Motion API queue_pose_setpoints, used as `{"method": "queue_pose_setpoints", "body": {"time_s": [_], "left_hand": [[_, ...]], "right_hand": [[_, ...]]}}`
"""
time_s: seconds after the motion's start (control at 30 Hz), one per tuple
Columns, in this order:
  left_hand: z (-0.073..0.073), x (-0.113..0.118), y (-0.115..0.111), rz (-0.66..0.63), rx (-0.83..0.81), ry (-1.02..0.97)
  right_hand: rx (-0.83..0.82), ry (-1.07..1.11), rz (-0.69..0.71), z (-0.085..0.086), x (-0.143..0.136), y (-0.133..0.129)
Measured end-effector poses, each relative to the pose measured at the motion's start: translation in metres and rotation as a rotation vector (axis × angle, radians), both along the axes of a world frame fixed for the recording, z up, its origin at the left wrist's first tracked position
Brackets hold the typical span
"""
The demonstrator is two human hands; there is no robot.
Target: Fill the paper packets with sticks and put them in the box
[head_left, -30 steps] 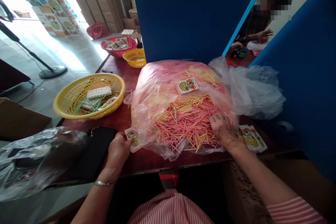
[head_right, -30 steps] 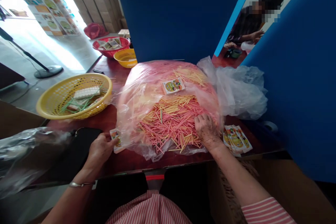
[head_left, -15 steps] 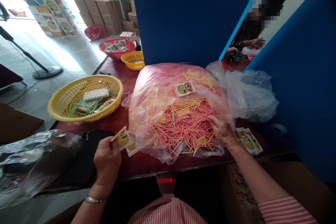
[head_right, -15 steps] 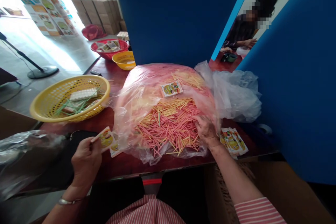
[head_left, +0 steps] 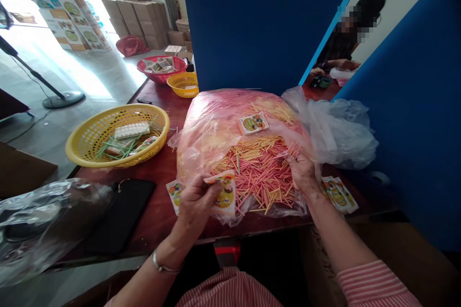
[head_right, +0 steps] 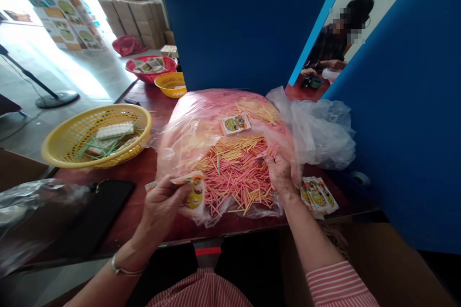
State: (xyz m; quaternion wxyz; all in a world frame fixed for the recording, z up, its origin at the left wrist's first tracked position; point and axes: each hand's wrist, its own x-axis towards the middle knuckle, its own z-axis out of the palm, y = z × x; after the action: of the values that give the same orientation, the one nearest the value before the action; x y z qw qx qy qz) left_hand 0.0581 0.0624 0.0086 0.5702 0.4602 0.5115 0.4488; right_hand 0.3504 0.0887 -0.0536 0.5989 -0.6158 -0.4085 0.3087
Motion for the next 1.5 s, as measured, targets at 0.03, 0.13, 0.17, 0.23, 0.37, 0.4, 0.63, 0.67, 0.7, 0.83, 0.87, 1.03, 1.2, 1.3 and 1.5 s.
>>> {"method": "queue_pose_setpoints", "body": {"time_s": [0.03, 0.13, 0.17, 0.23, 0.37, 0.4, 0.63, 0.67, 0.7, 0.83, 0.87, 1.03, 1.2, 1.3, 1.5], "left_hand": [[-0.004, 0.007, 0.0, -0.049, 0.041, 0.043], [-0.014, 0.022, 0.0, -0.16, 0.27, 0.278], [-0.017, 0.026, 0.001, -0.189, 0.35, 0.355], [-0.022, 0.032, 0.003, -0.258, 0.451, 0.459], [-0.032, 0.044, 0.005, -0.396, 0.46, 0.507], [-0.033, 0.047, 0.004, -0.416, 0.446, 0.498], [-0.032, 0.058, 0.001, -0.452, 0.346, 0.385], [-0.031, 0.058, 0.001, -0.453, 0.334, 0.37], [-0.031, 0.058, 0.002, -0.455, 0.325, 0.359], [-0.033, 0.055, 0.002, -0.445, 0.313, 0.328], [-0.033, 0.055, 0.002, -0.446, 0.312, 0.318], [-0.034, 0.055, 0.002, -0.447, 0.226, 0.228], [-0.035, 0.057, 0.004, -0.388, 0.13, 0.104], [-0.038, 0.061, 0.006, -0.367, 0.08, -0.025], [-0.039, 0.071, 0.008, -0.339, -0.087, -0.258]], "right_hand": [[0.009, 0.016, 0.009, -0.002, 0.0, 0.001], [0.072, 0.047, -0.001, 0.001, -0.004, 0.003], [0.089, 0.04, -0.017, 0.004, -0.008, 0.003], [0.131, 0.036, -0.039, 0.017, -0.017, 0.0], [0.222, 0.235, 0.057, 0.055, -0.045, -0.013], [0.238, 0.305, 0.102, 0.064, -0.053, -0.017], [0.229, 0.488, 0.25, 0.073, -0.082, -0.027], [0.212, 0.493, 0.26, 0.07, -0.082, -0.028], [0.194, 0.504, 0.276, 0.068, -0.083, -0.028], [0.123, 0.533, 0.373, 0.063, -0.084, -0.03], [0.109, 0.524, 0.394, 0.063, -0.084, -0.031], [0.042, 0.514, 0.484, 0.055, -0.087, -0.033], [0.036, 0.559, 0.475, 0.042, -0.09, -0.033], [-0.044, 0.577, 0.508, 0.039, -0.09, -0.033], [0.058, 0.618, 0.442, 0.047, -0.091, -0.029]]}}
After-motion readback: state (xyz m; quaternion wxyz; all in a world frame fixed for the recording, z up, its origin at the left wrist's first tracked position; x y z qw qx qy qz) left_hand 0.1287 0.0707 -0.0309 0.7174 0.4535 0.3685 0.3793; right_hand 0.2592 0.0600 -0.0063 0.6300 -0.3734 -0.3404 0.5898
